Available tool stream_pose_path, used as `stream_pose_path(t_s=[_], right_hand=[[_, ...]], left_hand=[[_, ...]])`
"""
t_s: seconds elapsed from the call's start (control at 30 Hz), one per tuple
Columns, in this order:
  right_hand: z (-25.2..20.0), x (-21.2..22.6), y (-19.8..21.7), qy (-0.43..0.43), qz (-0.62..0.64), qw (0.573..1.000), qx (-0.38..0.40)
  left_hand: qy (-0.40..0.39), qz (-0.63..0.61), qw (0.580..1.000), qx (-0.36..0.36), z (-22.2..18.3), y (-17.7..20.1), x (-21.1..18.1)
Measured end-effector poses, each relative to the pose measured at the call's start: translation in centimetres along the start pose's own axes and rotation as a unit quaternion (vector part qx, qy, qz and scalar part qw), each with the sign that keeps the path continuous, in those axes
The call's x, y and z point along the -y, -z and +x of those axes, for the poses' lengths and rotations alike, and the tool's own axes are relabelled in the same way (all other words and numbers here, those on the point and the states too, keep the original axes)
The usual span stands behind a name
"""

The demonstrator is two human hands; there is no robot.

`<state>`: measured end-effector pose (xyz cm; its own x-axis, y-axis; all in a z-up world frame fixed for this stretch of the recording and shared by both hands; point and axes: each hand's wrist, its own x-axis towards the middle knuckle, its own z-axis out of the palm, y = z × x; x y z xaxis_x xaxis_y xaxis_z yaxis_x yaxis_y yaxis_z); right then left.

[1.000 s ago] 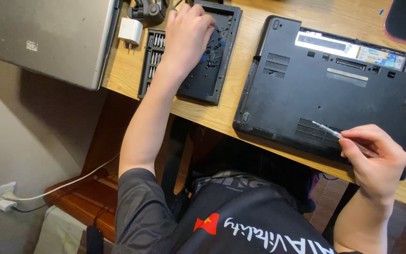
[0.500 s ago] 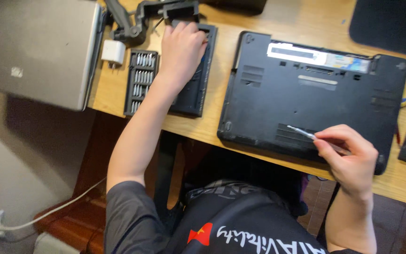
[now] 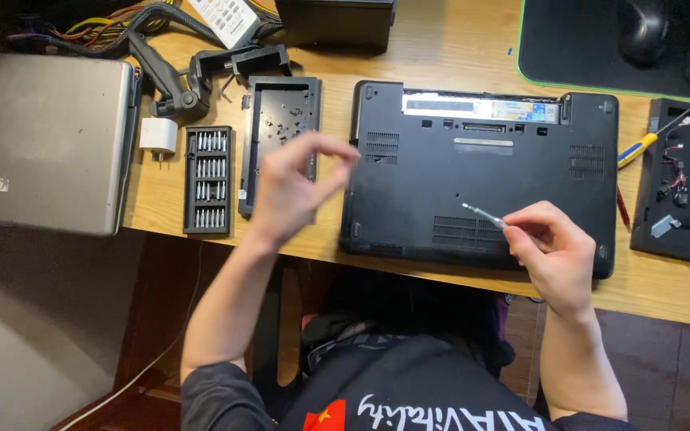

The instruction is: Repairing a laptop by removing and handling internal components and the bottom cover.

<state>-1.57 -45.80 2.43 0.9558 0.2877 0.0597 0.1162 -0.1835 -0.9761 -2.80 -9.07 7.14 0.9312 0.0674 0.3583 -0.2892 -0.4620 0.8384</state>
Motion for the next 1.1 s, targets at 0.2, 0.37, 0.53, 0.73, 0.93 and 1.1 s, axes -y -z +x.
stream_pose_path(t_s=[0.2,0.37,0.53,0.73,0.93,1.1], right_hand=[[0.3,0.4,0.2,-0.023,0.049,0.999,-0.005],[-0.1,2.5,0.1,0.001,0.077,0.997,0.009],[0.4,7.1,-0.2,0.131,-0.116,0.984,0.023],[0.7,9.0,-0.8,0.23,-0.192,0.952,0.063],[1.1,9.3,-1.4,0.237,-0.218,0.944,0.067],[1.3,9.3,-1.5,0.211,-0.234,0.946,0.073]], left_hand=[[-0.012,-0.182,0.982,0.049,-2.4,-3.7,-2.4],[0.09,-0.364,0.92,0.116,-2.7,-7.0,-1.1],[0.122,-0.45,0.873,0.145,-3.3,-8.4,-0.7],[0.13,-0.501,0.839,0.165,-3.6,-8.9,-0.4],[0.147,-0.493,0.841,0.171,-3.6,-8.1,-0.9],[0.157,-0.492,0.839,0.169,-3.4,-7.5,-1.5]])
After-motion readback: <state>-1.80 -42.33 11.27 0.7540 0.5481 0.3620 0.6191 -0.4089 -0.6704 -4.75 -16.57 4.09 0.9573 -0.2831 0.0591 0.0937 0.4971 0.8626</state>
